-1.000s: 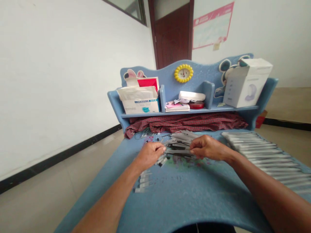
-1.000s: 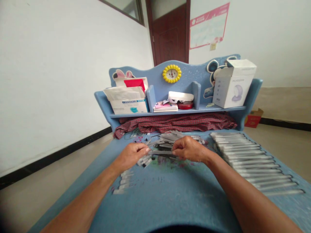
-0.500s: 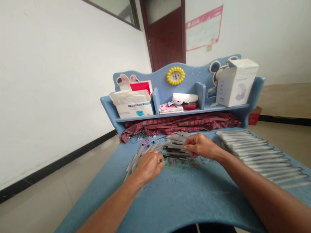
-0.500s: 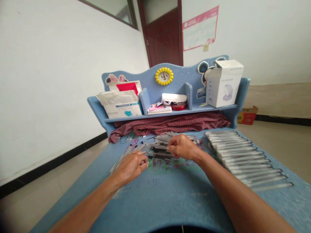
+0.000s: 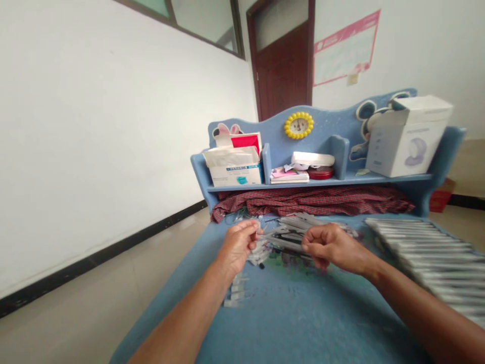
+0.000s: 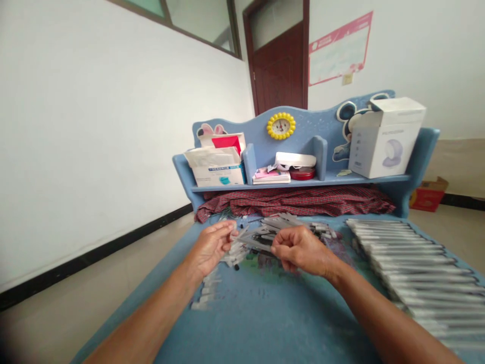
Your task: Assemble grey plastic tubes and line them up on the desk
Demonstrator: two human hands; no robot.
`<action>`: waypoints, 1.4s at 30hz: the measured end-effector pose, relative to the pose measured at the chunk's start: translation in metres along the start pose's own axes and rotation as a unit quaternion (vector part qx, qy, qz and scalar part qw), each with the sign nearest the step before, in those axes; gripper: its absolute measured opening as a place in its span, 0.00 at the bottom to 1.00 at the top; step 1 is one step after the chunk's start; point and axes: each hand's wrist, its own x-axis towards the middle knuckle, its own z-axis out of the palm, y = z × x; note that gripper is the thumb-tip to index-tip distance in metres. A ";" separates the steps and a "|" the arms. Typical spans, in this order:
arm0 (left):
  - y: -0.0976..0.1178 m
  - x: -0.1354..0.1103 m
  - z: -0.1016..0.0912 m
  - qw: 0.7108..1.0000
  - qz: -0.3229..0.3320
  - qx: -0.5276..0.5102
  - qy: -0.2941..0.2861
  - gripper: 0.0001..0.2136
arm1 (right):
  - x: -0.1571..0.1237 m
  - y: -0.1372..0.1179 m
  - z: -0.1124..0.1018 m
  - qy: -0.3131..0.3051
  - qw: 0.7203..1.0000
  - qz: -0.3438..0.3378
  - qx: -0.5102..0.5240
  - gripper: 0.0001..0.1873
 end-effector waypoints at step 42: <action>0.006 -0.004 -0.005 0.989 -0.021 0.074 -0.125 0.08 | 0.001 0.016 0.027 0.135 0.867 -0.206 -0.433 0.13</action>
